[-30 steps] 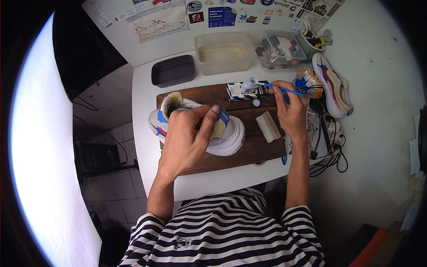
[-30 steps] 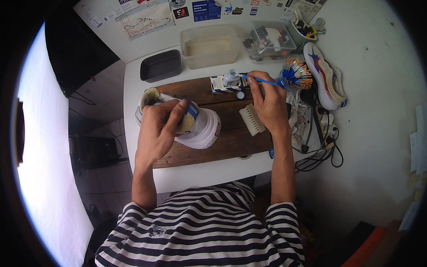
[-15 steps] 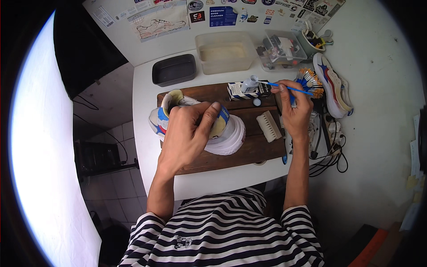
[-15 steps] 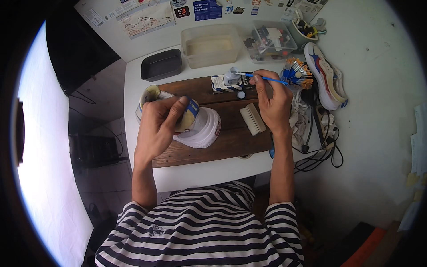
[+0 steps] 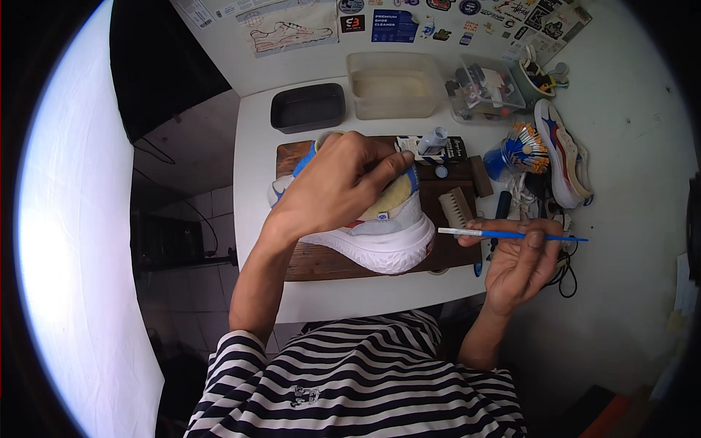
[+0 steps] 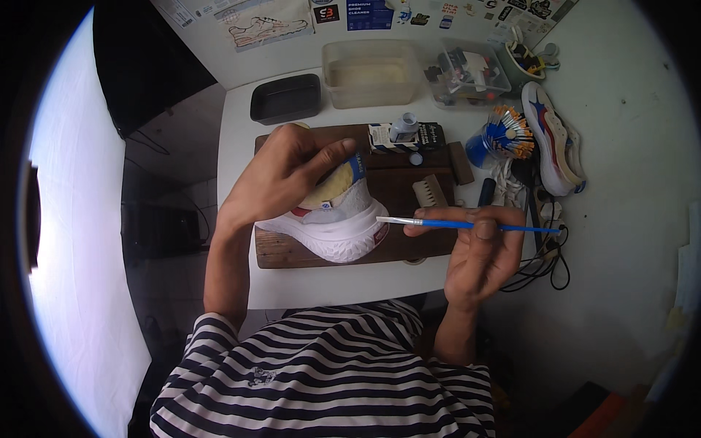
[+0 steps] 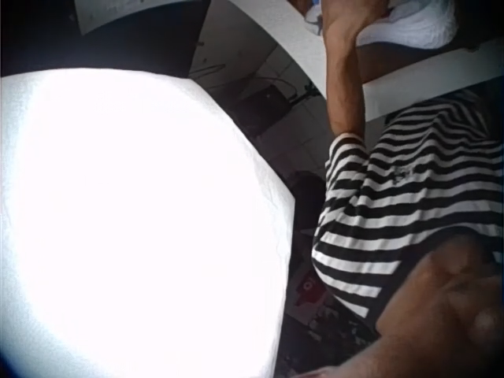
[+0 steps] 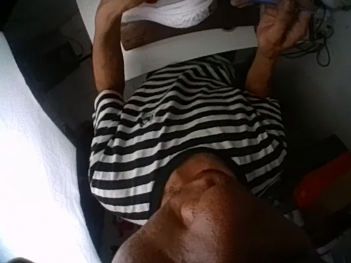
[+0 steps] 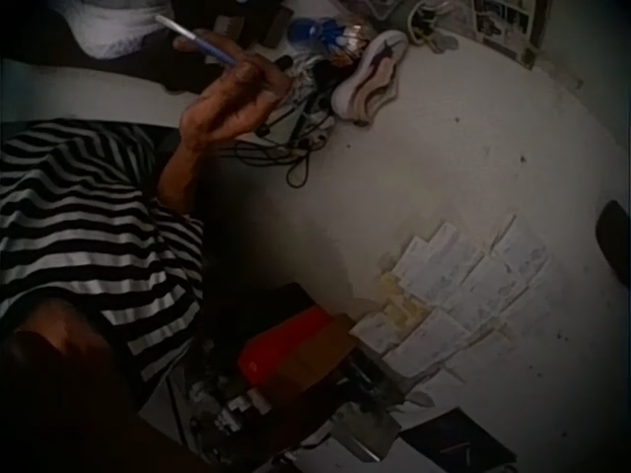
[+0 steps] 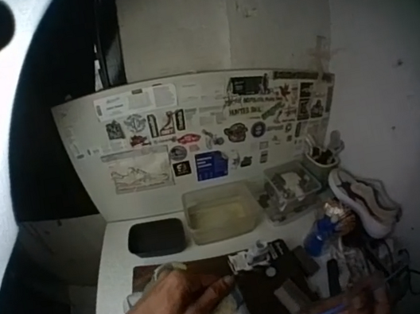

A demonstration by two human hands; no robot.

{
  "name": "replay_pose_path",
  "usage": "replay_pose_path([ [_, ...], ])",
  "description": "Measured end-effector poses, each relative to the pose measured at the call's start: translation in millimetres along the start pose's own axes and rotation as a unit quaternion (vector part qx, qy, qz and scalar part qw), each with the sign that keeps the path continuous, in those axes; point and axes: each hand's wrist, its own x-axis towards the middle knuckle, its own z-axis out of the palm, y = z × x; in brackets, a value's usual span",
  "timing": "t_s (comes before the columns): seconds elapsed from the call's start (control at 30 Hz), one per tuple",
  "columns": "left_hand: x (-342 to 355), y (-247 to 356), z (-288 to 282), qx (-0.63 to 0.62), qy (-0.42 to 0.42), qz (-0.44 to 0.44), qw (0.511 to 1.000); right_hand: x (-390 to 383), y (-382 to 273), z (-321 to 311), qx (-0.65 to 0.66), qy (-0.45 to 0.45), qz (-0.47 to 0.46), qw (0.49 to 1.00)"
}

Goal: Applying a liquid substance with a small brush to the midsole and heel of a sneaker for customization or repair.

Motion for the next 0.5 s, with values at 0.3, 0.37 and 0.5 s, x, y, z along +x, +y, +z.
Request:
replay_pose_path([
  [0.3, 21, -15, 19, 0.061, -0.080, 0.097, 0.990, -13, 3, 5, -0.155, -0.036, -0.057, 0.986],
  [0.37, 23, -19, 21, 0.068, -0.069, 0.122, 0.988, -15, 5, 7, -0.163, -0.040, -0.065, 0.984],
  [0.5, 24, -17, 22, 0.052, -0.063, 0.112, 0.990, -19, 8, 8, -0.156, -0.035, -0.056, 0.986],
])
